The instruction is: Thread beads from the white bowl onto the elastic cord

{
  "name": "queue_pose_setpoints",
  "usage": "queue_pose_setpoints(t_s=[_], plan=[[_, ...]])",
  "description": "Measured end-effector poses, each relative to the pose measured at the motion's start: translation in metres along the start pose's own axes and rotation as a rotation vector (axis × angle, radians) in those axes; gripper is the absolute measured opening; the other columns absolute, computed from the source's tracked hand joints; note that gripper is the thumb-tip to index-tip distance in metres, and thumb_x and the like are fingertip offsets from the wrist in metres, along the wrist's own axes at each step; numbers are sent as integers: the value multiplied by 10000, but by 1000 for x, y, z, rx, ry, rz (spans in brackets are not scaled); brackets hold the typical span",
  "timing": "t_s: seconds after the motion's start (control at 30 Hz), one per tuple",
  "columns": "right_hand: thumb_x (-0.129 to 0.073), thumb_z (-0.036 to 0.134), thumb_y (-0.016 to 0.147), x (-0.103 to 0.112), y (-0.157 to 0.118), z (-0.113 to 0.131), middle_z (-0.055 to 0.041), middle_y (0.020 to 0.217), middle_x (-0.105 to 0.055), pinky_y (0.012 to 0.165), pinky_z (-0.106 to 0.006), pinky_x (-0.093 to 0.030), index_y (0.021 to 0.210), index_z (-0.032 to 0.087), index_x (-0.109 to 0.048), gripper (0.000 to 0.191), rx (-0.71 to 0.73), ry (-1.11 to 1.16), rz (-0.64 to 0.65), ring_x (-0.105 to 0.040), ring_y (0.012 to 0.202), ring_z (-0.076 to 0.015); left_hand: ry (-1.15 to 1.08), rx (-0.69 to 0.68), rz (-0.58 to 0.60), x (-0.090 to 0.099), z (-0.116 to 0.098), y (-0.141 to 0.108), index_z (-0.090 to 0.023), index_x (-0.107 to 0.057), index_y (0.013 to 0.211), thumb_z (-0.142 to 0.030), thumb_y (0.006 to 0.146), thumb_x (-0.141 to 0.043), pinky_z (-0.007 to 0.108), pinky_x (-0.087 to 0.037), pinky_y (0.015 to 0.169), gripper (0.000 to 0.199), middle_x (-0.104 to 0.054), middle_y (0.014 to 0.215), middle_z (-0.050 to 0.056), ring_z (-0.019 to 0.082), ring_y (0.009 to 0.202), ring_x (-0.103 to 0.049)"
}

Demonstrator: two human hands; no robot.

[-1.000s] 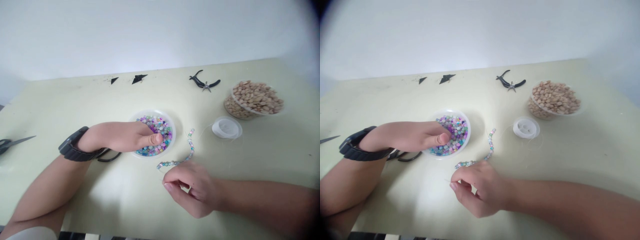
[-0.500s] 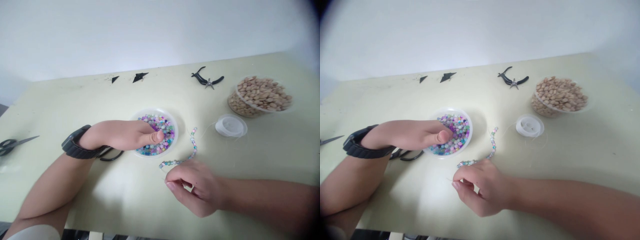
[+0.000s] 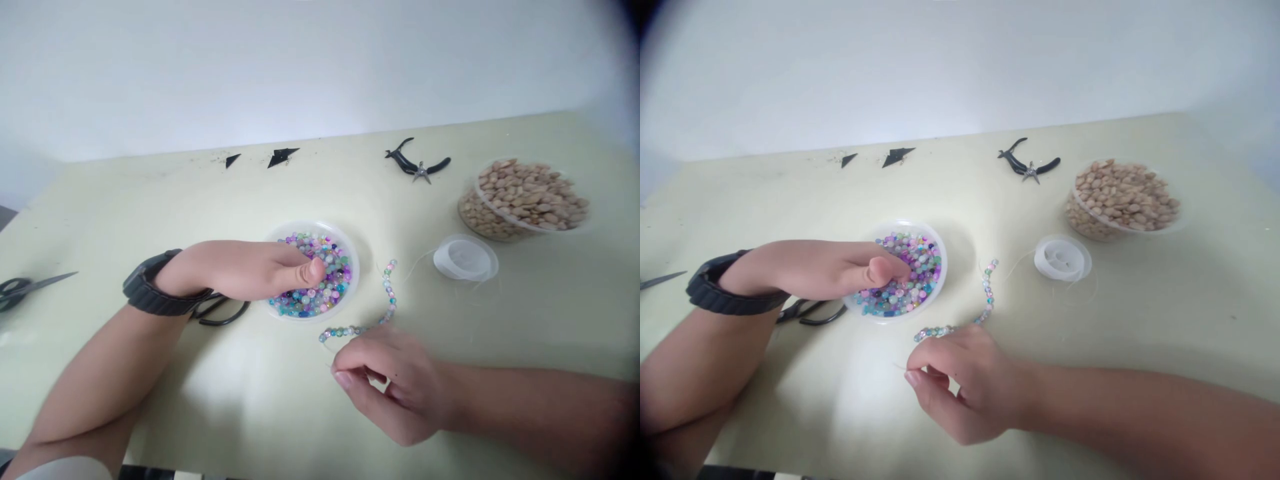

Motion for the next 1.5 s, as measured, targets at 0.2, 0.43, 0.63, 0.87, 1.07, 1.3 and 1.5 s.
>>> queue_pose_setpoints(t_s=[0.2, 0.43, 0.63, 0.87, 1.07, 1.3, 1.5], plan=[[-538, 106, 913, -1, 0, -1, 84, 599, -509, 522, -166, -335, 924, 180, -538, 75, 3, 11, 4, -409, 488, -42, 22, 0, -29, 4, 0, -2, -166, -671, 1043, -795, 985, -265, 259, -442, 748, 751, -645, 887, 52, 191, 839, -569], [-544, 104, 907, 1, 1, 0, 80, 600, -511, 516, -187, -348, 920, 184, -545, 81, 0, -13, -3, -417, 490, -53, -20, -50, -36, 6, -2, -2, -162, -668, 1048, -751, 1007, -310, 254, -441, 759, 691, -643, 862, 46, 189, 846, -567], [-548, 117, 911, 0, -1, -1, 75, 597, -511, 508, -191, -342, 909, 182, -543, 65, -5, -12, -3, -422, 486, -56, -5, -21, -6, 3, -1, -1, -164, -659, 984, -776, 996, -279, 259, -420, 724, 721, -619, 842, 49, 184, 801, -538], [-548, 93, 902, -1, 0, -2, 87, 585, -491, 507, -181, -337, 910, 177, -541, 85, 4, 7, 2, -413, 480, -45, -37, -14, 10, 1, 0, -1, -167, -644, 945, -763, 995, -330, 258, -414, 701, 675, -589, 827, 40, 176, 769, -516], [-541, 116, 915, -1, 1, -2, 78, 584, -510, 500, -190, -346, 909, 184, -537, 68, -1, 3, 7, -428, 472, -56, -32, -57, -10, 4, -7, -6, -172, -659, 1003, -754, 993, -361, 253, -434, 728, 653, -608, 830, 34, 181, 789, -541], [-550, 114, 915, 0, -1, -2, 76, 602, -530, 523, -195, -361, 918, 188, -548, 75, -22, -38, -2, -441, 494, -60, -17, -72, 14, 4, -10, -11, -185, -675, 1084, -634, 1043, -376, 245, -451, 713, 541, -659, 907, 47, 180, 798, -570], [-554, 110, 904, 1, -1, -4, 81, 603, -520, 524, -185, -346, 923, 186, -546, 79, -11, -15, 3, -431, 492, -50, -81, -8, 65, 3, -8, -9, -231, -660, 1231, -357, 1056, -442, 211, -448, 843, 306, -696, 1156, 32, 169, 981, -615]])
Point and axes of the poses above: each hand's wrist, its own y-axis towards the middle knuckle, its own x-axis out of the back of the hand, z = x × y, the point moved 9 cm from there along y, towards the middle knuckle
